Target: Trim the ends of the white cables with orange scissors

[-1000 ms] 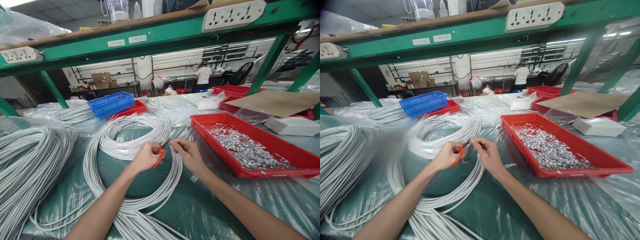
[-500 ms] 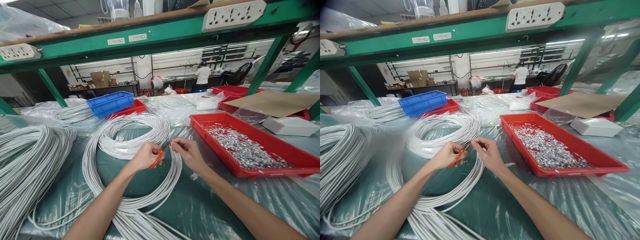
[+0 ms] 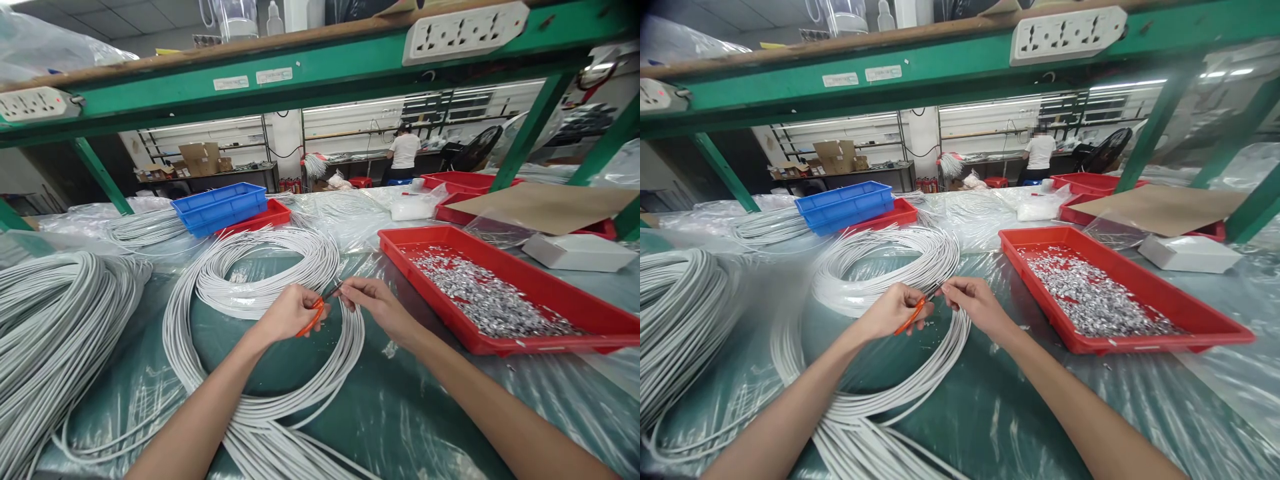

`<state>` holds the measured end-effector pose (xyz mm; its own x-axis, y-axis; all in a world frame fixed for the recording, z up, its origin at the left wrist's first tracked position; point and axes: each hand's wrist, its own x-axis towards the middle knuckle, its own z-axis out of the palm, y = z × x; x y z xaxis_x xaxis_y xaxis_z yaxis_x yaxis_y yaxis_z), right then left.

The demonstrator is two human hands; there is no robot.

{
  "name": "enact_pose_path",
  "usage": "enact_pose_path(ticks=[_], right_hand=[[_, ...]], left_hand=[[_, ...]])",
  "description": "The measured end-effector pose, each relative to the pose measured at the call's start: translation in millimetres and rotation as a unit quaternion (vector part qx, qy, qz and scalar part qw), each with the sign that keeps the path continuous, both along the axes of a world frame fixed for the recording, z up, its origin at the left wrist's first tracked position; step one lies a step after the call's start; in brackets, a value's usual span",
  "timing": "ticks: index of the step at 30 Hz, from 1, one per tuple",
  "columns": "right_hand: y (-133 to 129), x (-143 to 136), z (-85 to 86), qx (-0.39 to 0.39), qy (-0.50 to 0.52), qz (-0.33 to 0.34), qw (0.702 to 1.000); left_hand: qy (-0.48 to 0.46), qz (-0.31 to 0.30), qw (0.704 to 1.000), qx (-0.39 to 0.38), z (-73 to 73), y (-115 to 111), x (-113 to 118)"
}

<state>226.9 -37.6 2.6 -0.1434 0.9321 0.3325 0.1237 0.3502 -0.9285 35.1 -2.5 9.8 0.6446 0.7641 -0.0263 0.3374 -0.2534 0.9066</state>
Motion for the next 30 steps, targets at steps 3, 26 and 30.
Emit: enact_pose_path(ticks=[3,26,30], right_hand=[[0,0,1.0,-0.018,0.02,-0.002,1.0],[-11,-10,-6.2,0.288,-0.208,-0.212,0.911],[-9,-9,-10.2,0.289,-0.216,-0.233,0.903]], left_hand=[[-0.006,-0.007,1.0,-0.009,0.9,-1,-1],[-0.009,-0.013,0.997,-0.071,2.7,-8,3],[-0.003,0.017,0.998,-0.061,-0.7,-7,7]])
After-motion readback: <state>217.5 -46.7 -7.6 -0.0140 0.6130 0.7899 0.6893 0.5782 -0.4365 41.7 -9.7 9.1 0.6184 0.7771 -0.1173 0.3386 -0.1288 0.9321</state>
